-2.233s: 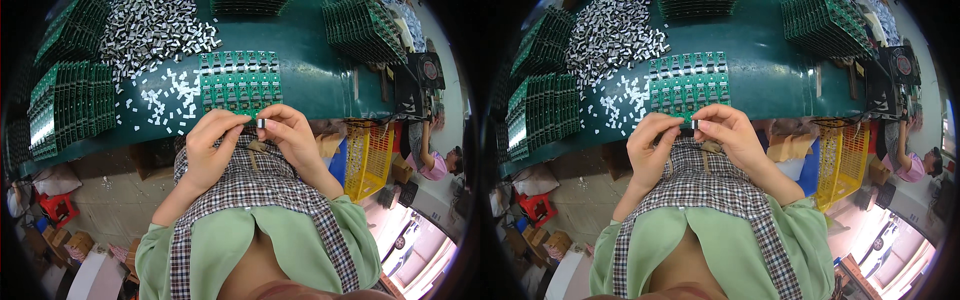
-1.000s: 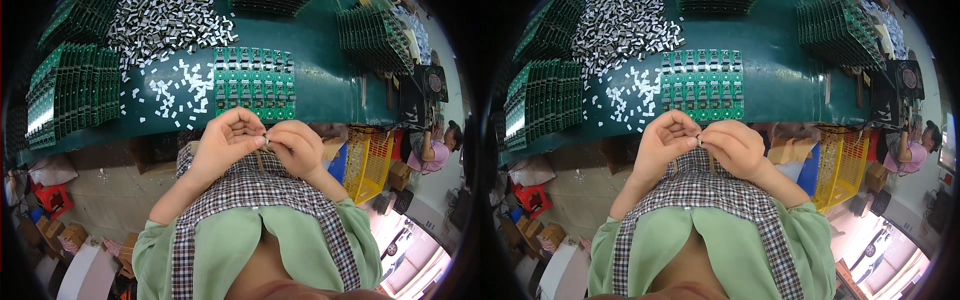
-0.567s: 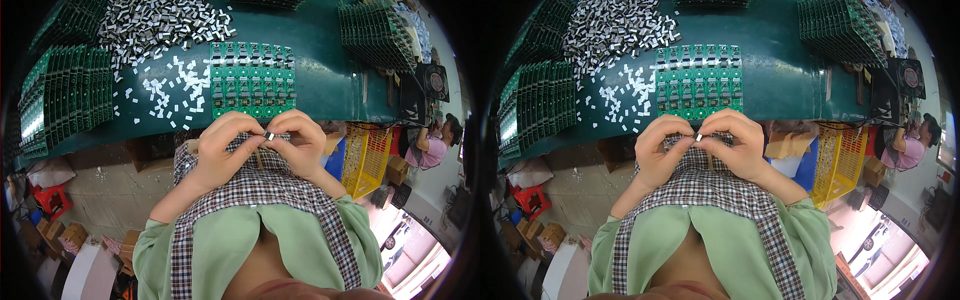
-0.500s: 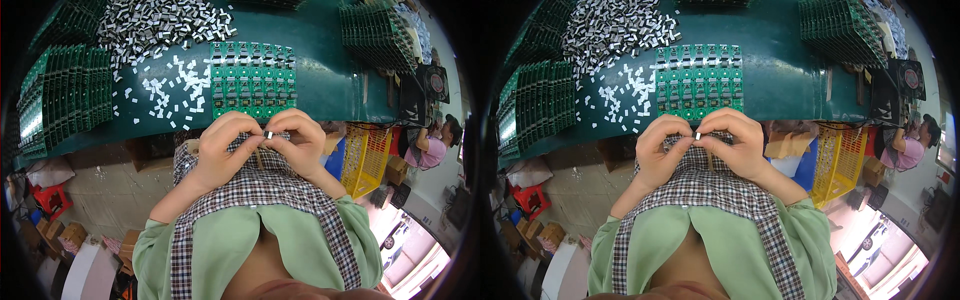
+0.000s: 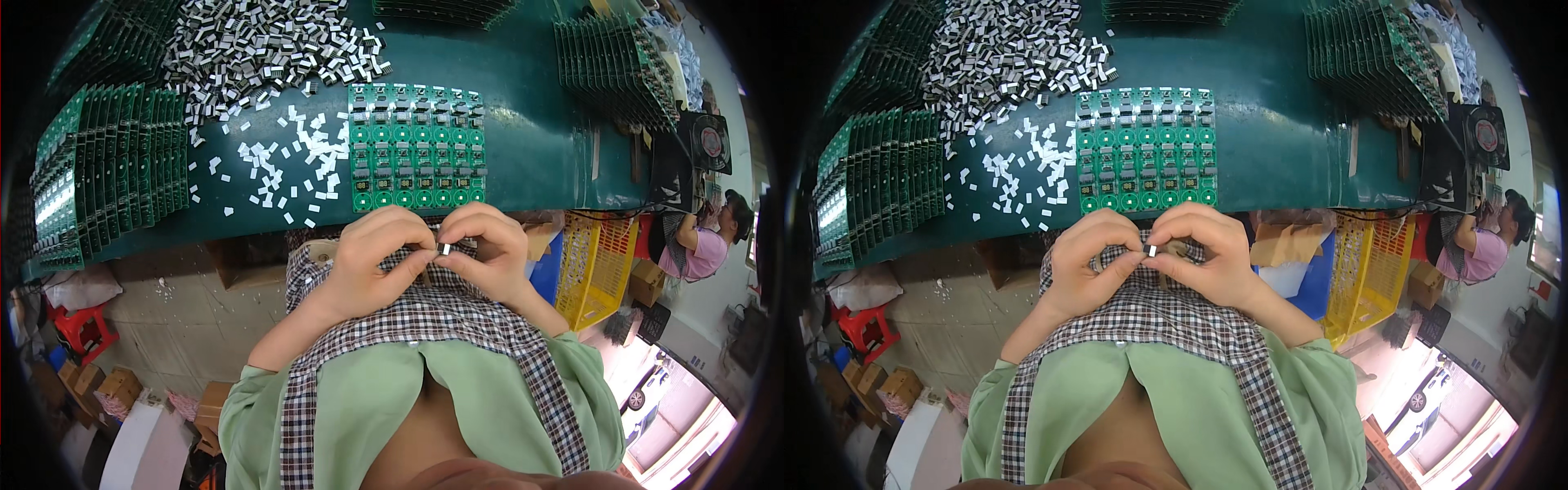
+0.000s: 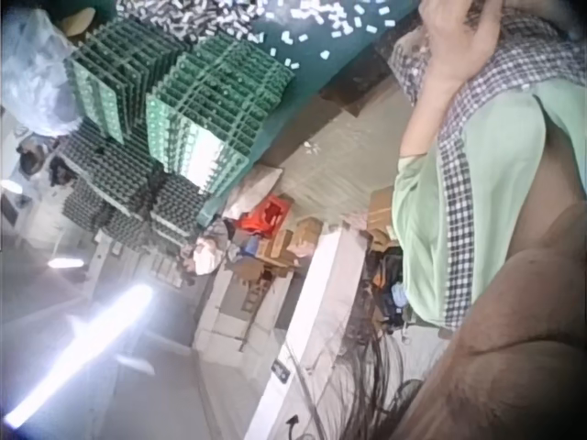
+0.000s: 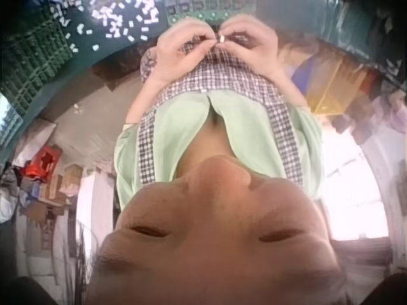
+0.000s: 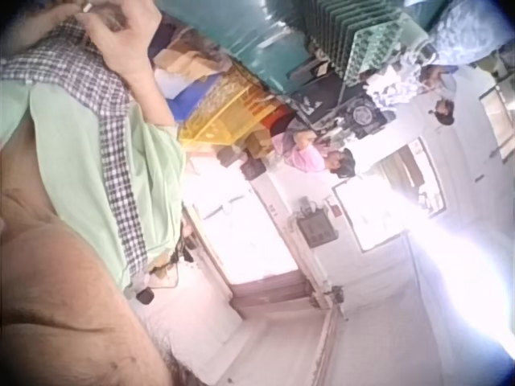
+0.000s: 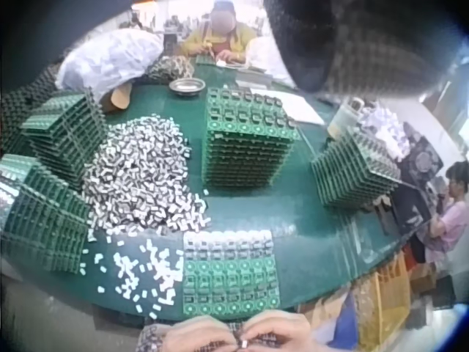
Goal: The person assembles electronic components onto circuit boards by hand.
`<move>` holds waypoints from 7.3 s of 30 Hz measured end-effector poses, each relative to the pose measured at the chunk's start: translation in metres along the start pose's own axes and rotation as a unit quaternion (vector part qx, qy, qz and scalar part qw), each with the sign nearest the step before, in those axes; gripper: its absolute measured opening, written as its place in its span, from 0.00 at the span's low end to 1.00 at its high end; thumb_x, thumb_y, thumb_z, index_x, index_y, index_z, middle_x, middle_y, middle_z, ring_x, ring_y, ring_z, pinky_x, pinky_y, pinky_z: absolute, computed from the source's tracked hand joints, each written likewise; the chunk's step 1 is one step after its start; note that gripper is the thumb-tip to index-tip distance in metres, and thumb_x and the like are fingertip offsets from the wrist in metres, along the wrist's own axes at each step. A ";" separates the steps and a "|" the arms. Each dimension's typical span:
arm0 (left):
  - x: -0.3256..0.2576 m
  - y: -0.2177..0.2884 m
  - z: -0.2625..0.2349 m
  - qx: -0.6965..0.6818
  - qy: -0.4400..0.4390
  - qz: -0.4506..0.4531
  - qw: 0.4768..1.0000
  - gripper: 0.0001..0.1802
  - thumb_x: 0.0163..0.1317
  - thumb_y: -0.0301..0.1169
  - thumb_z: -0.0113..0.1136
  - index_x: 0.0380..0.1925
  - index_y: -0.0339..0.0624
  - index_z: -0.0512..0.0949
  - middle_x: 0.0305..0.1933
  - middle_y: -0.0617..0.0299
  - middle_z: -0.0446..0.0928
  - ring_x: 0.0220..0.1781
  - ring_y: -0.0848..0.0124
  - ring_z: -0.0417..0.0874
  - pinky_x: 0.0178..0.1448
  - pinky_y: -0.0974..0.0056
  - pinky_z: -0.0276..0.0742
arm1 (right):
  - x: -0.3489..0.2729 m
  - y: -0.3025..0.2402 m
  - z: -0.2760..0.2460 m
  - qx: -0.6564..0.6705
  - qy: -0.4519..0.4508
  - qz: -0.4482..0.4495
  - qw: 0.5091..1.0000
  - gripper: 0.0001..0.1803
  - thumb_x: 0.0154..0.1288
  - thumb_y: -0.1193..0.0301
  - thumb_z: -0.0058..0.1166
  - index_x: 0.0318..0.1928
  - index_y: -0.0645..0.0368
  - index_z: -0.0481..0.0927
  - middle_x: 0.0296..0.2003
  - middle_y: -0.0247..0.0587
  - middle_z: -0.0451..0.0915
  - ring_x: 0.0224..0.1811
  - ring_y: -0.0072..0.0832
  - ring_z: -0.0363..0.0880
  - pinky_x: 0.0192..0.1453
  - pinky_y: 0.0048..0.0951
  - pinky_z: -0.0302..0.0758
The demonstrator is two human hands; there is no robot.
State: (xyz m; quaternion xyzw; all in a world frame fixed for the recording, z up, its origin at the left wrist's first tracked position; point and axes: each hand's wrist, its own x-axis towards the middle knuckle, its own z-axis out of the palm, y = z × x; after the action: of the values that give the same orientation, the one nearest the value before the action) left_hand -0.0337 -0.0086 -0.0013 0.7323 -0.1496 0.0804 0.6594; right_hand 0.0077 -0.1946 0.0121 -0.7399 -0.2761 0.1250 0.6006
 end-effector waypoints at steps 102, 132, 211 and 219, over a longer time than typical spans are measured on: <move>-0.002 -0.012 -0.032 0.476 -0.025 -0.098 0.874 0.44 0.46 0.45 0.70 0.62 0.40 0.64 0.72 0.51 0.49 0.74 0.51 0.44 0.71 0.38 0.37 | -0.011 0.033 -0.025 -0.291 0.084 0.020 0.953 0.47 0.45 0.69 0.68 0.65 0.62 0.57 0.63 0.50 0.64 0.67 0.42 0.59 0.70 0.49 0.51; 0.247 0.029 -0.101 0.293 0.111 0.134 0.940 0.38 0.49 0.38 0.69 0.58 0.30 0.68 0.70 0.47 0.56 0.71 0.58 0.58 0.70 0.57 0.54 | 0.212 -0.040 -0.148 -0.108 0.197 -0.161 0.961 0.47 0.44 0.67 0.70 0.65 0.61 0.60 0.59 0.56 0.69 0.65 0.37 0.64 0.67 0.35 0.59; -0.069 0.066 -0.356 -0.092 0.364 -0.224 0.899 0.35 0.70 0.57 0.31 0.61 0.40 0.66 0.56 0.60 0.74 0.49 0.72 0.74 0.55 0.65 0.64 | 0.172 -0.049 0.110 0.363 -0.211 0.303 0.855 0.36 0.69 0.52 0.43 0.61 0.75 0.61 0.59 0.62 0.66 0.63 0.42 0.66 0.66 0.42 0.63; -0.087 0.042 -0.360 -0.203 0.550 -0.179 0.790 0.34 0.66 0.54 0.43 0.65 0.43 0.59 0.68 0.57 0.61 0.68 0.61 0.60 0.70 0.51 0.51 | 0.146 -0.028 0.050 0.421 -0.177 0.268 0.848 0.29 0.68 0.56 0.49 0.62 0.63 0.65 0.60 0.51 0.66 0.63 0.37 0.66 0.62 0.39 0.67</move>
State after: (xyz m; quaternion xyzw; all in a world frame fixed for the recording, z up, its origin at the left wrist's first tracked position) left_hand -0.1003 0.3538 0.0530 0.4274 0.3588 0.3179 0.7665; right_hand 0.0937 -0.0684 0.0482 -0.4261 -0.0893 0.5148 0.7385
